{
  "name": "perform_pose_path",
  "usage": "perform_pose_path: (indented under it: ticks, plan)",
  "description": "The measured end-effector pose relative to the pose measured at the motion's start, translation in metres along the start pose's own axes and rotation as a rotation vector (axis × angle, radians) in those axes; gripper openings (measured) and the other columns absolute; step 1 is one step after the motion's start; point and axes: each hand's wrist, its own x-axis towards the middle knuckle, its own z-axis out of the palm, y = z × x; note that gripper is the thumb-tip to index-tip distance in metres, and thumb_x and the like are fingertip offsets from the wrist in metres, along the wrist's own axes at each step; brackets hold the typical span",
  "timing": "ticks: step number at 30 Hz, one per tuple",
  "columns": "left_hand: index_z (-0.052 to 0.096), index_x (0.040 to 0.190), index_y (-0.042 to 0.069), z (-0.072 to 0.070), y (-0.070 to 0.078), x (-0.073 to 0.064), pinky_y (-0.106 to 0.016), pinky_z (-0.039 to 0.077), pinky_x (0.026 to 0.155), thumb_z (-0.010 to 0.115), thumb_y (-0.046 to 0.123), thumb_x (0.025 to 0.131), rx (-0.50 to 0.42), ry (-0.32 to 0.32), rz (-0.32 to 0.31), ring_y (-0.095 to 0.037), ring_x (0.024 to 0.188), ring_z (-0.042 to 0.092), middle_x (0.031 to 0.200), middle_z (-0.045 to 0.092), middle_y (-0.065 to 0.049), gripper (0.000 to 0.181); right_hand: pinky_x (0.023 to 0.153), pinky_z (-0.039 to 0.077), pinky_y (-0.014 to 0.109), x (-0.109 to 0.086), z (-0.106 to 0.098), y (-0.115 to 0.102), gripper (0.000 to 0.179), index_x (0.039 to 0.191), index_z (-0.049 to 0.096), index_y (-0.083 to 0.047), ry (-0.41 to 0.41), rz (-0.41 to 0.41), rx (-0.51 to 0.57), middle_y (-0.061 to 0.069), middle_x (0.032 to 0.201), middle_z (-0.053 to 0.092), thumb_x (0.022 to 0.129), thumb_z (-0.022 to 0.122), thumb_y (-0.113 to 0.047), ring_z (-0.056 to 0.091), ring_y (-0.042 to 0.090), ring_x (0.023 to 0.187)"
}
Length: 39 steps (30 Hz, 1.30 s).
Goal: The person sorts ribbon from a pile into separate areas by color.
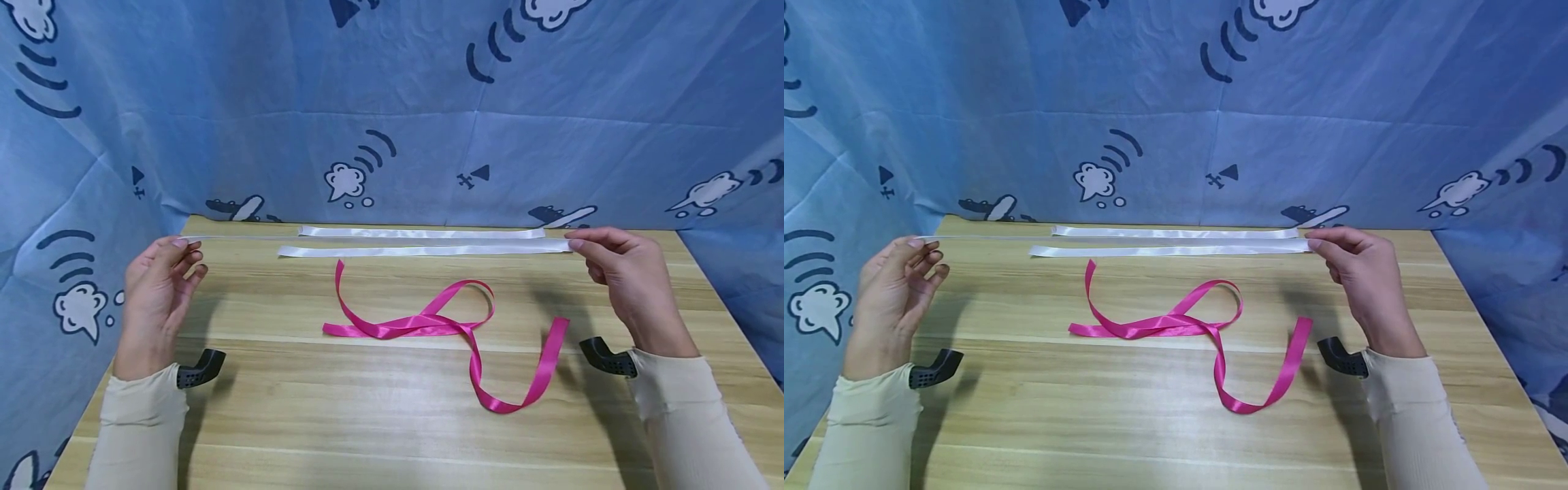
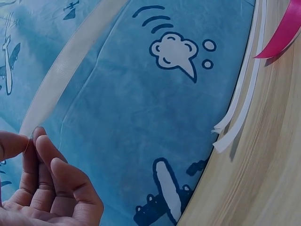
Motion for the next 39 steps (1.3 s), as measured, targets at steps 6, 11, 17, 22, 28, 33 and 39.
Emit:
perform_pose_path:
  ticks: [6,11,17,22,28,33,39]
  plan:
    - [0.07,0.088,0.002,-0.002,-0.001,0.0,-0.026,0.057,0.062,0.07,0.002,0.098,0.023,0.0,-0.002,-0.015,0.072,0.069,0.087,0.077,-0.007,0.01,0.06,0.013,0.039,-0.001,-0.004,0.0,0.012,0.104,0.08,-0.005,0.015,0.001,-0.033,-0.006,0.078,0.064,0.093,0.08,-0.01,0.033,0.015,0.058]
    - [0.071,0.09,0.005,-0.001,-0.006,0.002,-0.024,0.056,0.062,0.07,0.004,0.099,0.091,-0.035,-0.05,-0.013,0.073,0.069,0.088,0.077,-0.004,0.01,0.059,0.013,0.039,-0.001,-0.007,0.002,0.008,0.1,0.079,-0.005,0.03,0.005,-0.055,-0.006,0.076,0.067,0.094,0.078,-0.01,0.032,0.015,0.057]
    - [0.072,0.092,0.008,0.003,-0.013,0.006,-0.022,0.056,0.063,0.074,0.01,0.098,0.212,-0.031,-0.129,-0.01,0.075,0.067,0.09,0.078,0.0,0.006,0.059,0.014,0.038,0.005,-0.011,0.01,0.003,0.096,0.076,-0.008,0.052,0.044,-0.042,-0.006,0.076,0.071,0.096,0.075,-0.005,0.033,0.011,0.055]
    - [0.073,0.092,0.011,0.006,-0.015,0.01,-0.021,0.054,0.064,0.072,0.013,0.099,0.283,-0.031,-0.161,-0.008,0.078,0.065,0.09,0.077,0.004,0.007,0.058,0.012,0.039,0.01,-0.016,0.014,0.01,0.09,0.077,-0.014,0.065,0.094,-0.076,-0.007,0.071,0.069,0.097,0.074,-0.008,0.031,0.01,0.052]
    - [0.073,0.093,0.016,0.005,-0.022,0.017,-0.019,0.054,0.066,0.069,0.016,0.102,0.384,-0.053,-0.213,-0.005,0.08,0.066,0.09,0.076,0.009,0.01,0.051,0.018,0.035,0.019,-0.02,0.022,0.014,0.087,0.077,-0.017,0.064,0.149,-0.129,-0.008,0.067,0.066,0.098,0.072,-0.009,0.039,0.008,0.054]
    - [0.073,0.098,0.019,0.008,-0.032,0.024,-0.018,0.053,0.068,0.067,0.021,0.103,0.543,-0.025,-0.267,-0.003,0.083,0.066,0.089,0.075,0.013,0.009,0.047,0.028,0.028,0.03,-0.023,0.03,0.016,0.087,0.077,-0.018,0.053,0.206,-0.199,-0.008,0.068,0.065,0.1,0.07,-0.01,0.044,0.007,0.056]
    - [0.068,0.116,0.014,0.015,-0.04,0.033,-0.02,0.052,0.075,0.063,0.028,0.105,0.755,-0.028,-0.314,-0.005,0.095,0.065,0.093,0.073,0.02,0.018,0.049,0.033,0.029,0.04,-0.025,0.037,0.021,0.087,0.075,-0.024,0.039,0.254,-0.355,-0.011,0.068,0.063,0.103,0.064,-0.017,0.042,0.009,0.056]
